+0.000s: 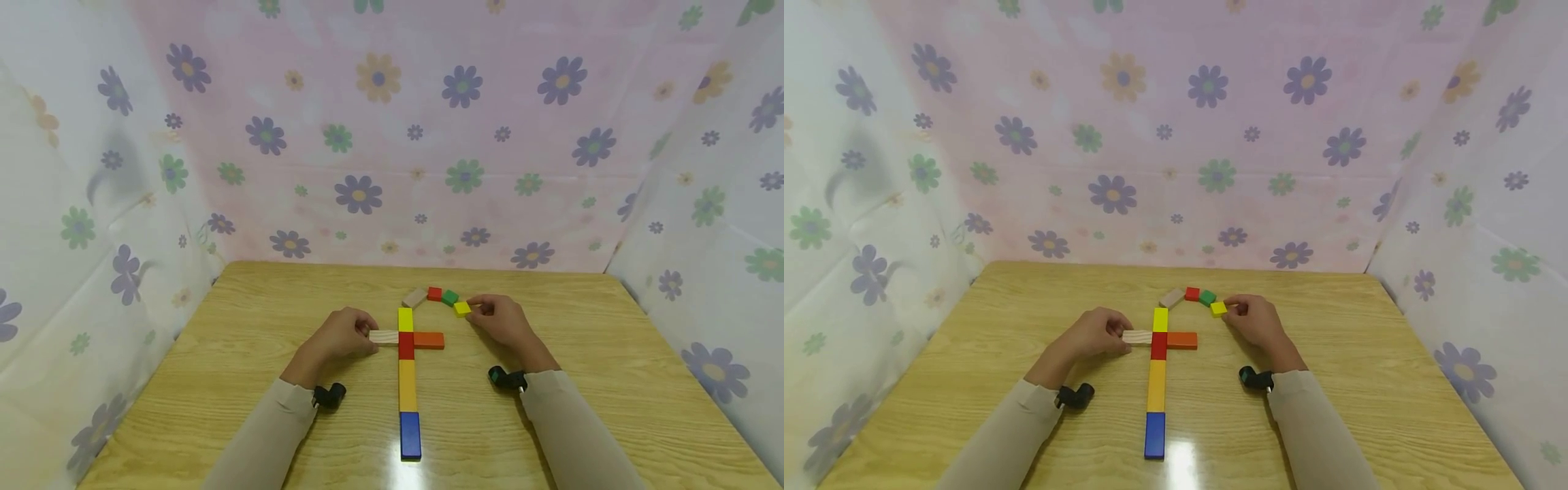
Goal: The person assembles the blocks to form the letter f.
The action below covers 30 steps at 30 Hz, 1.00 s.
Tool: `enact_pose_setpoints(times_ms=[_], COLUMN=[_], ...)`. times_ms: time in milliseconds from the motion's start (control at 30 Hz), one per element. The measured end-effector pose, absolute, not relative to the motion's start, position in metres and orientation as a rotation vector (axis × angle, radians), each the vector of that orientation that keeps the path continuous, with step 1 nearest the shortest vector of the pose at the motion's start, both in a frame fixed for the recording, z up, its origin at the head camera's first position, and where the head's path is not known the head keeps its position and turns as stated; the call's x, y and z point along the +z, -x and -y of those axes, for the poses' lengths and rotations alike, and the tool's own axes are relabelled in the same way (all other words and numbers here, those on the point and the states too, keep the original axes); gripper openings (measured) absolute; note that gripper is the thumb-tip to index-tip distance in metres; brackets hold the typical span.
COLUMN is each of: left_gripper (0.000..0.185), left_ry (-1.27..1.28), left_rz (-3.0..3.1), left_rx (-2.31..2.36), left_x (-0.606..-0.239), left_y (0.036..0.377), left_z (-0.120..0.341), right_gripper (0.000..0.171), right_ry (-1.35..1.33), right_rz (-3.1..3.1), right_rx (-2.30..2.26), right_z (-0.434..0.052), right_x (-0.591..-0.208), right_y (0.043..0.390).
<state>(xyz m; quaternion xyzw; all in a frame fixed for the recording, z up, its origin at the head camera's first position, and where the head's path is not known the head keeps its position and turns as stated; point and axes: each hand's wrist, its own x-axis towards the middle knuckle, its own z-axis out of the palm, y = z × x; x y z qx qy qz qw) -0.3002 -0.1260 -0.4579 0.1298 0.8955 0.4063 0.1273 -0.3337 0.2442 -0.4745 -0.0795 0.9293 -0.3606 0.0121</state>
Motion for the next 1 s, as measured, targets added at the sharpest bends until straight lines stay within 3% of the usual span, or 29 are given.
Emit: enact_pose_setpoints(times_ms=[1000], left_gripper=[0.035], left_ry=[-0.395], left_rz=[-2.583], left_rx=[1.174], left_x=[-0.451], left_y=[0.299], left_z=[0.128], right_gripper=[0.04], right_ry=[0.32], right_rz=[-2.842], right_rx=[-1.147], right_z=[-0.251], right_x=[-0.47], right_y=[0.334])
